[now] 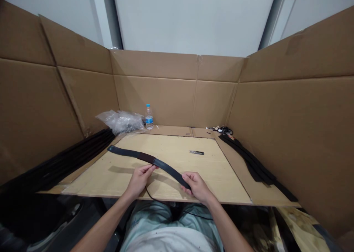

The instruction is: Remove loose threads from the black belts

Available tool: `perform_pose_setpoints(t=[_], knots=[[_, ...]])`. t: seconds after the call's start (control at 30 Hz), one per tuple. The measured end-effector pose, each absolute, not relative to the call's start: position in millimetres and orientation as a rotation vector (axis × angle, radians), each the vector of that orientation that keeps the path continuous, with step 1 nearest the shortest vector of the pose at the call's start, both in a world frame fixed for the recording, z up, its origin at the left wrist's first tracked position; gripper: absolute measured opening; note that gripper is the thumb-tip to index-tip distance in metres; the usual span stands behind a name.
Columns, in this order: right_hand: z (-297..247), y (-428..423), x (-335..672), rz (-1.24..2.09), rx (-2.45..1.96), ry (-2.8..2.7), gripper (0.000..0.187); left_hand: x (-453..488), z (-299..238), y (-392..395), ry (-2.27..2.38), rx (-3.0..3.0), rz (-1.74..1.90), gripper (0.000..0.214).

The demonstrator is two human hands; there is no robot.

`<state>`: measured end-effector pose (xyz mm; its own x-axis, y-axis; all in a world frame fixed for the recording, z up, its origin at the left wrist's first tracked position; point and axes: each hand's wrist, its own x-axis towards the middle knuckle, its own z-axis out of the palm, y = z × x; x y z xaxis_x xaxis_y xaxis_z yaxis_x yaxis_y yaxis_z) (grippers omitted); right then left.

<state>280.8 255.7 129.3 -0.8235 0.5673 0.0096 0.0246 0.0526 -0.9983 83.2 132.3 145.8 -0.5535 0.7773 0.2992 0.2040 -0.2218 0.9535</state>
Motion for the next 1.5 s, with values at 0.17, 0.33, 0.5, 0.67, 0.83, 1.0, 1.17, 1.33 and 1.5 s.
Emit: perform_pose_setpoints(t=[0.17, 0.33, 0.5, 0.67, 0.83, 1.0, 1.17, 1.33, 1.5], knots=[[133, 252, 279, 1.597, -0.483, -2.006, 0.050, 81, 142, 133, 1.671, 1.110, 1.861, 0.041], [131, 254, 281, 1.381, -0.390, -2.127, 0.043, 79, 137, 135, 1.616, 1.083, 1.938, 0.034], [123, 260, 281, 1.303, -0.414, -2.101, 0.045, 81, 140, 135, 1.579, 1.052, 1.916, 0.026], [122, 264, 282, 1.350, -0.495, -2.088, 0.054, 84, 147, 131, 1.514, 1.073, 1.902, 0.024], [127, 261, 281, 1.362, -0.495, -2.093, 0.043, 86, 149, 129, 1.566, 1.121, 1.901, 0.037], [126, 255, 278, 1.518, -0.578, -2.025, 0.044, 86, 147, 131, 1.681, 1.162, 1.870, 0.047], [127, 251, 278, 1.507, -0.436, -2.025, 0.042, 82, 143, 133, 1.819, 1.200, 1.837, 0.041], [126, 256, 276, 1.401, -0.422, -2.029, 0.046, 79, 137, 136, 1.882, 1.204, 1.842, 0.041], [120, 259, 275, 1.368, -0.454, -1.989, 0.042, 79, 138, 137, 1.771, 1.242, 1.831, 0.038]])
